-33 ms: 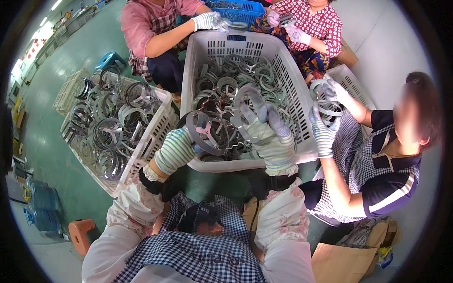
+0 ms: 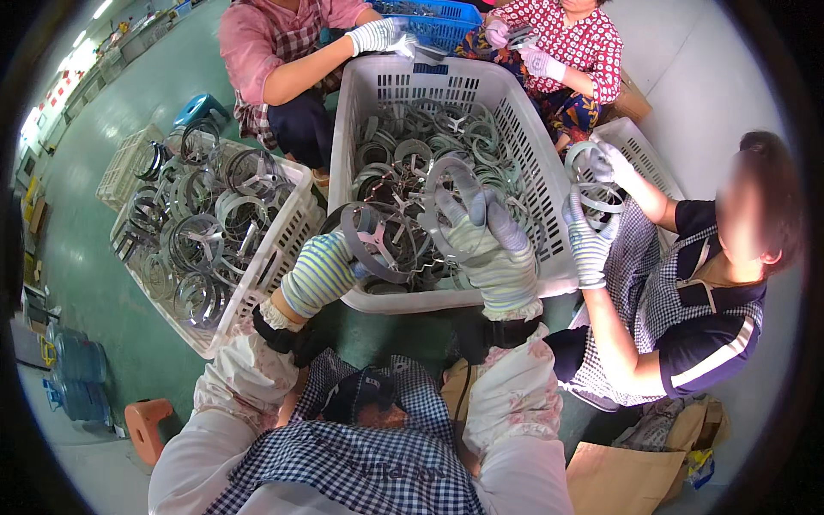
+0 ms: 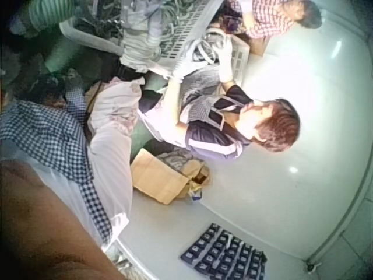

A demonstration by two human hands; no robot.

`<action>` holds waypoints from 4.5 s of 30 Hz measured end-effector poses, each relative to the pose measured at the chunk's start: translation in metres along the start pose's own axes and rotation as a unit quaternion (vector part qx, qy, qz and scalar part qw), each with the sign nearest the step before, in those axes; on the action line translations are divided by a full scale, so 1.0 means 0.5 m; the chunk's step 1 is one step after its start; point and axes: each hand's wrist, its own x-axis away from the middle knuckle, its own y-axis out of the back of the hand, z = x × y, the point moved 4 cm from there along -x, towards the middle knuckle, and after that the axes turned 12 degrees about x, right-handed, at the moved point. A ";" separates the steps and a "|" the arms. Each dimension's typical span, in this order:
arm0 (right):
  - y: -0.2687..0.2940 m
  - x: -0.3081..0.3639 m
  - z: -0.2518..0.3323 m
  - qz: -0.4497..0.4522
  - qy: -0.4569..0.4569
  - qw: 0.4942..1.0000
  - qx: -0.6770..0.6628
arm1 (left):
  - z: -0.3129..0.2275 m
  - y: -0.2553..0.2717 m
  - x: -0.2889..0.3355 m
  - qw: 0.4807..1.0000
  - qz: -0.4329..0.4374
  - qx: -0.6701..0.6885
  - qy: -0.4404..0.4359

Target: The recorder sorts and assembles circular metal ring components while sitting with other workers at a factory floor.

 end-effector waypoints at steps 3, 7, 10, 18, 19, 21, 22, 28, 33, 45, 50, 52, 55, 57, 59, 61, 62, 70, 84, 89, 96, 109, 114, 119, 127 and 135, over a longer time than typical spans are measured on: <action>-0.006 -0.002 -0.003 -0.043 -0.001 0.999 0.010 | 0.009 -0.003 -0.008 0.999 0.012 -0.034 0.002; 0.030 0.012 -0.010 -0.102 -0.024 0.995 -0.002 | 0.005 0.000 -0.012 0.999 0.005 -0.035 0.001; 0.045 0.012 -0.014 -0.152 -0.044 0.987 0.018 | 0.013 -0.008 -0.018 0.995 0.053 -0.064 0.055; 0.049 0.000 -0.037 -0.094 -0.022 0.986 0.136 | -0.006 0.008 -0.011 0.983 0.055 -0.173 0.032; 0.053 0.005 -0.037 -0.094 -0.023 0.986 0.138 | -0.007 0.009 -0.012 0.980 0.062 -0.188 0.033; 0.061 0.012 -0.040 -0.135 -0.062 0.953 0.264 | -0.006 0.012 -0.008 0.980 0.065 -0.186 0.029; 0.059 0.009 -0.039 -0.134 -0.064 0.953 0.265 | -0.007 0.012 -0.007 0.980 0.071 -0.184 0.024; 0.013 0.002 -0.042 -0.038 -0.158 0.862 0.480 | 0.005 0.011 0.001 0.965 0.108 -0.232 0.050; 0.042 0.007 -0.048 -0.085 -0.250 0.865 0.425 | 0.011 0.009 -0.001 0.980 0.089 -0.176 0.031; 0.004 -0.025 -0.048 -0.108 0.071 0.901 0.413 | 0.034 0.025 -0.019 0.977 0.020 0.112 0.181; -0.030 -0.022 -0.042 -0.133 0.104 0.712 0.681 | 0.046 0.014 -0.015 0.945 0.010 0.249 0.210; -0.010 -0.019 -0.043 -0.153 0.075 0.710 0.684 | 0.040 0.016 -0.017 0.959 0.049 0.155 0.232; -0.026 -0.021 -0.045 -0.164 0.071 0.657 0.733 | 0.049 0.013 -0.012 0.957 0.048 0.177 0.226; -0.014 -0.020 -0.047 -0.167 0.080 0.649 0.738 | 0.031 0.016 -0.016 0.947 0.048 0.210 0.238; -0.006 -0.020 -0.049 -0.167 0.090 0.642 0.743 | 0.026 0.012 -0.017 0.936 0.046 0.242 0.251; -0.019 -0.021 -0.052 -0.116 0.167 0.587 0.783 | 0.029 0.003 -0.013 0.905 0.023 0.347 0.244; -0.015 -0.020 -0.054 -0.116 0.168 0.587 0.784 | 0.032 0.001 -0.013 0.905 0.023 0.347 0.244; 0.016 -0.025 -0.050 -0.195 0.057 0.670 0.714 | 0.042 0.034 0.007 0.846 0.011 0.477 0.239; 0.014 -0.020 -0.088 -0.200 -0.017 0.599 0.775 | 0.018 0.039 -0.004 0.769 -0.067 0.620 0.143; 0.006 -0.012 -0.083 -0.255 -0.022 0.607 0.752 | 0.025 0.048 -0.011 0.815 -0.101 0.555 0.133; -0.018 -0.033 -0.079 -0.286 0.038 0.732 0.617 | 0.033 0.041 -0.021 0.906 -0.166 0.385 0.065; 0.006 -0.011 -0.072 0.003 -0.114 0.837 0.536 | 0.081 0.040 -0.008 0.954 -0.198 0.223 0.003; 0.049 0.020 -0.055 -0.149 -0.043 0.970 0.189 | 0.099 0.020 -0.008 0.963 -0.208 0.161 -0.051; 0.067 0.017 -0.048 -0.139 0.001 0.988 0.064 | 0.068 0.006 0.014 0.994 -0.106 -0.012 -0.008; 0.066 0.017 -0.046 -0.146 -0.007 0.979 0.140 | 0.011 0.013 0.004 0.997 0.039 -0.052 0.029; 0.037 0.040 -0.036 -0.125 -0.051 0.911 0.389 | 0.019 -0.004 0.022 0.990 0.086 -0.104 0.027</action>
